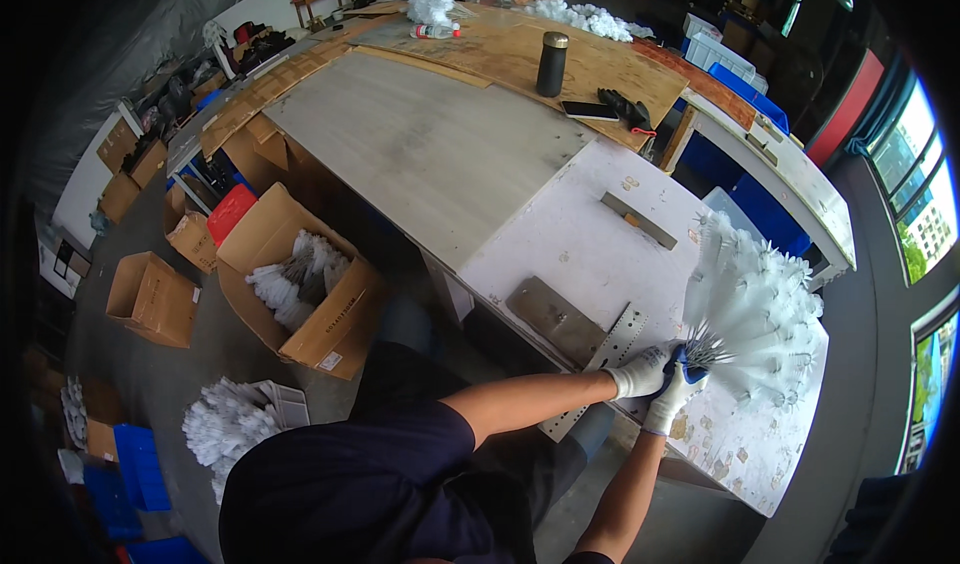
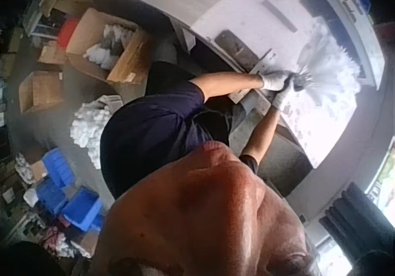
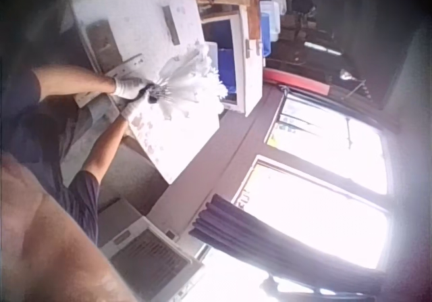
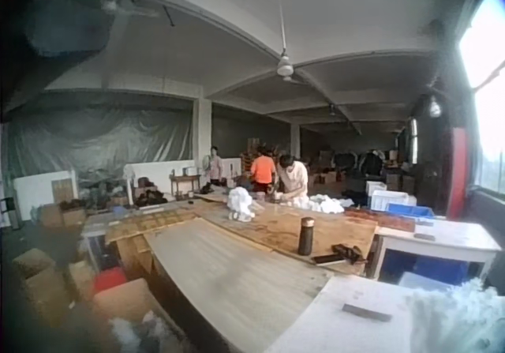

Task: The person gathers white fluffy decorative items with metal stems from a table, aligns them into bundles, and places them into a cardboard box. The person repeats this process multiple times, organizing the items into neat bunches before packing them.

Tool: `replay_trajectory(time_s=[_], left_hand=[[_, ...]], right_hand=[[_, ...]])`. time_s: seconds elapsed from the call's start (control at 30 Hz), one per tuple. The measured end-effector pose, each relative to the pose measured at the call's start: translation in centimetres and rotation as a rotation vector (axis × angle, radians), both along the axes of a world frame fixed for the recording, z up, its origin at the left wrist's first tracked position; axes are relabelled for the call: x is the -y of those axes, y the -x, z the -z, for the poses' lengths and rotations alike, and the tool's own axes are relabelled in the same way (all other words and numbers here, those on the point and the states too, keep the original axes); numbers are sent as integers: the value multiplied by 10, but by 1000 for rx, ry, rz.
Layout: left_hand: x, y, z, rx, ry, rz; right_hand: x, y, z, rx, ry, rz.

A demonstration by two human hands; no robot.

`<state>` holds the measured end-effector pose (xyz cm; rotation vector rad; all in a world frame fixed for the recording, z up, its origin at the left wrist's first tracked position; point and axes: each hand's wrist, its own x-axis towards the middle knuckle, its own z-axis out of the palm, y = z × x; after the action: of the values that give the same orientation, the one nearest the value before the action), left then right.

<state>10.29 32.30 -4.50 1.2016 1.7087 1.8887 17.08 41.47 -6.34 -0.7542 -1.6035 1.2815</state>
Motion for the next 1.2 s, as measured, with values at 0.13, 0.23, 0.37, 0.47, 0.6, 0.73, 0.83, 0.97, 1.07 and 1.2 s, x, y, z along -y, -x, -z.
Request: replay_trajectory(time_s=[0.13, 0.23, 0.37, 0.47, 0.6, 0.73, 0.83, 0.97, 1.07, 1.2], left_hand=[[-14, -9, -4, -55, -60, 16], [-6, -8, -4, -145, 11, -63], [-2, -11, -9, -237, 104, -76], [-1, -10, -1, -289, 88, -70], [1, -19, -11, -382, 90, -31], [17, 7, -23, -120, 142, 381], [16, 29, -6, 697, -108, 406], [16, 31, -12, 69, 59, 189], [1, -13, -64, -98, 161, 163], [18, -13, -63, -137, 305, -13]], right_hand=[[-35, -13, 24, -108, -90, -33], [-20, -10, 19, -154, 81, -104], [-17, -16, 10, -98, 43, -127], [-21, -18, 9, -103, 88, -169], [-30, -30, 23, -374, 277, -223], [-23, -37, 11, -306, 310, -225], [-19, -28, 2, -192, 167, -192], [-21, -13, 24, -204, 333, -286], [-81, -42, 90, -619, 462, -388], [-62, -26, 98, -602, 516, -440]])
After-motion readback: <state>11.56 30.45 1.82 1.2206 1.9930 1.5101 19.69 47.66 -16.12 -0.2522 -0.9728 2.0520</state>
